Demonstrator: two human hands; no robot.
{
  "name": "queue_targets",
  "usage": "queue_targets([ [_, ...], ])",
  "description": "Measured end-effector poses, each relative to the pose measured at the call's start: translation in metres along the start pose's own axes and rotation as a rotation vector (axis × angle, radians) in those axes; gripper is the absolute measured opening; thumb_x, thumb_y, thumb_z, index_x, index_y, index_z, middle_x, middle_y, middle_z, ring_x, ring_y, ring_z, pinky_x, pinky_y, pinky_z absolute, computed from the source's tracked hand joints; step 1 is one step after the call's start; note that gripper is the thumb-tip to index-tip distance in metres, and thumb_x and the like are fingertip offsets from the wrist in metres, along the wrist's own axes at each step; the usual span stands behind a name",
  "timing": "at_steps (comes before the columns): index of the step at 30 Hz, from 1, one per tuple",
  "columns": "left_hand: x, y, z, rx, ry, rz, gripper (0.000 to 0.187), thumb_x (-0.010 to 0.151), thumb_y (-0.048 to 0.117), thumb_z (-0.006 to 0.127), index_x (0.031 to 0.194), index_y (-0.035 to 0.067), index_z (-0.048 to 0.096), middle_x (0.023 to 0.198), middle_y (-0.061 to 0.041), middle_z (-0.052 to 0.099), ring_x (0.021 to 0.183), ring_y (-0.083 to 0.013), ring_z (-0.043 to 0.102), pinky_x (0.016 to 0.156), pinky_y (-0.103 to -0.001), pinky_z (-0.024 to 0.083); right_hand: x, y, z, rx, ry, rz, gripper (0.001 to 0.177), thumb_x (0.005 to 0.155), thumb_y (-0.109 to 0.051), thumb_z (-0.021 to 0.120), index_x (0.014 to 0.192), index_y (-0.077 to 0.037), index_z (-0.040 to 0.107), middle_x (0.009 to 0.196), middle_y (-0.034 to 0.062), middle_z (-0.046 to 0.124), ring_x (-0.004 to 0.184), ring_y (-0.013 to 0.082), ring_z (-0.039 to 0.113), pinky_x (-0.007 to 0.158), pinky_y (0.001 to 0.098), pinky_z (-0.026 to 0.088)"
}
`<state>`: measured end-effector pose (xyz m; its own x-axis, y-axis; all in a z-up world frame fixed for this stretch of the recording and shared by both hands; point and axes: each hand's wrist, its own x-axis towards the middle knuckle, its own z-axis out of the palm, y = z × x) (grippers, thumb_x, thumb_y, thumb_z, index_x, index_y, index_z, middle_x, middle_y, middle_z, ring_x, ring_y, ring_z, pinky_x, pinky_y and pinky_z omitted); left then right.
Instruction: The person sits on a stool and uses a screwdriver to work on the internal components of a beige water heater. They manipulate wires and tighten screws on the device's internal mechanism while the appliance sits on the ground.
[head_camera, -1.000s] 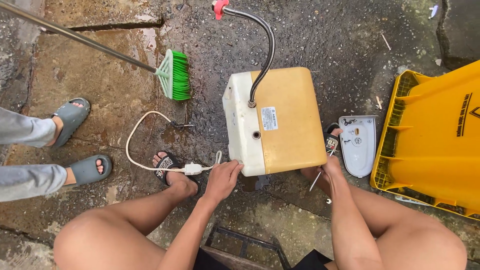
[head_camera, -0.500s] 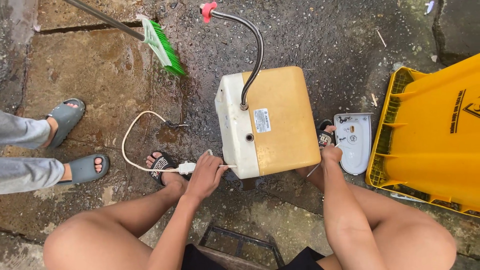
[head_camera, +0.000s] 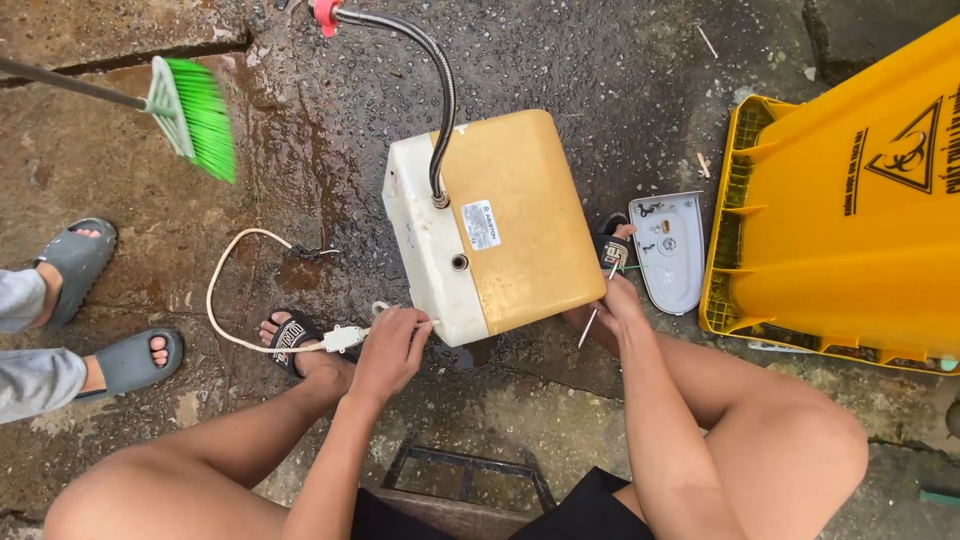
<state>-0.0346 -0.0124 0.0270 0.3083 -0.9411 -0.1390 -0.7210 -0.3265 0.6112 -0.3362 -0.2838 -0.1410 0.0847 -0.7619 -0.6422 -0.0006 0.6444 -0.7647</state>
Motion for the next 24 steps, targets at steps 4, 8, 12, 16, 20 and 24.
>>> queue_targets([
  [4,0.0,-0.031,0.005,0.187,0.031,-0.01,0.044,0.103,0.055,0.053,0.107,0.012,0.061,0.102,-0.01,0.065,0.127,-0.0273,0.059,0.125,-0.048,0.031,0.014,0.006,-0.002,-0.034,0.021,-0.031,0.01,0.094,-0.013,0.068,0.089,-0.004,0.063,0.057,0.0055,0.053,0.041,0.0161,0.053,0.034,0.0215,0.036],
  [8,-0.003,-0.027,0.012,0.332,0.03,0.112,0.039,0.106,0.052,0.046,0.096,0.017,0.058,0.087,-0.003,0.056,0.105,-0.0205,0.061,0.112,-0.042,0.04,0.011,0.001,0.003,-0.029,0.063,-0.067,0.017,0.1,-0.018,0.064,0.098,-0.002,0.058,0.061,0.0064,0.053,0.043,0.0158,0.054,0.033,0.0227,0.037],
  [12,-0.008,-0.013,0.021,0.297,0.017,0.035,0.039,0.107,0.054,0.042,0.088,0.024,0.057,0.069,0.004,0.043,0.074,-0.017,0.059,0.082,-0.034,0.048,0.008,-0.012,0.005,-0.099,0.01,-0.023,0.02,0.104,-0.017,0.054,0.106,0.002,0.055,0.062,0.0072,0.051,0.044,0.0161,0.053,0.035,0.0222,0.037],
  [16,-0.012,0.004,0.021,0.179,0.052,-0.024,0.038,0.106,0.053,0.046,0.086,0.024,0.059,0.066,0.002,0.044,0.071,-0.0189,0.059,0.076,-0.032,0.045,0.033,-0.011,-0.003,-0.176,-0.021,-0.005,0.022,0.105,-0.02,0.055,0.106,0.002,0.057,0.061,0.009,0.053,0.043,0.0178,0.054,0.035,0.0258,0.038],
  [20,-0.014,0.008,0.017,0.159,0.063,-0.047,0.038,0.106,0.049,0.049,0.082,0.022,0.059,0.062,0.0,0.047,0.065,-0.0197,0.06,0.07,-0.032,0.045,0.039,-0.013,0.0,-0.366,-0.065,-0.07,0.031,0.105,-0.025,0.055,0.113,0.004,0.06,0.071,0.0152,0.059,0.054,0.0245,0.062,0.043,0.0359,0.052],
  [24,-0.014,0.005,0.021,0.25,-0.022,0.021,0.027,0.106,0.042,0.05,0.09,0.024,0.063,0.064,-0.004,0.052,0.066,-0.026,0.065,0.07,-0.037,0.051,0.019,-0.033,-0.002,-0.514,-0.142,-0.076,0.037,0.107,-0.026,0.05,0.119,0.008,0.055,0.079,0.0189,0.06,0.064,0.0246,0.062,0.054,0.0383,0.056],
])
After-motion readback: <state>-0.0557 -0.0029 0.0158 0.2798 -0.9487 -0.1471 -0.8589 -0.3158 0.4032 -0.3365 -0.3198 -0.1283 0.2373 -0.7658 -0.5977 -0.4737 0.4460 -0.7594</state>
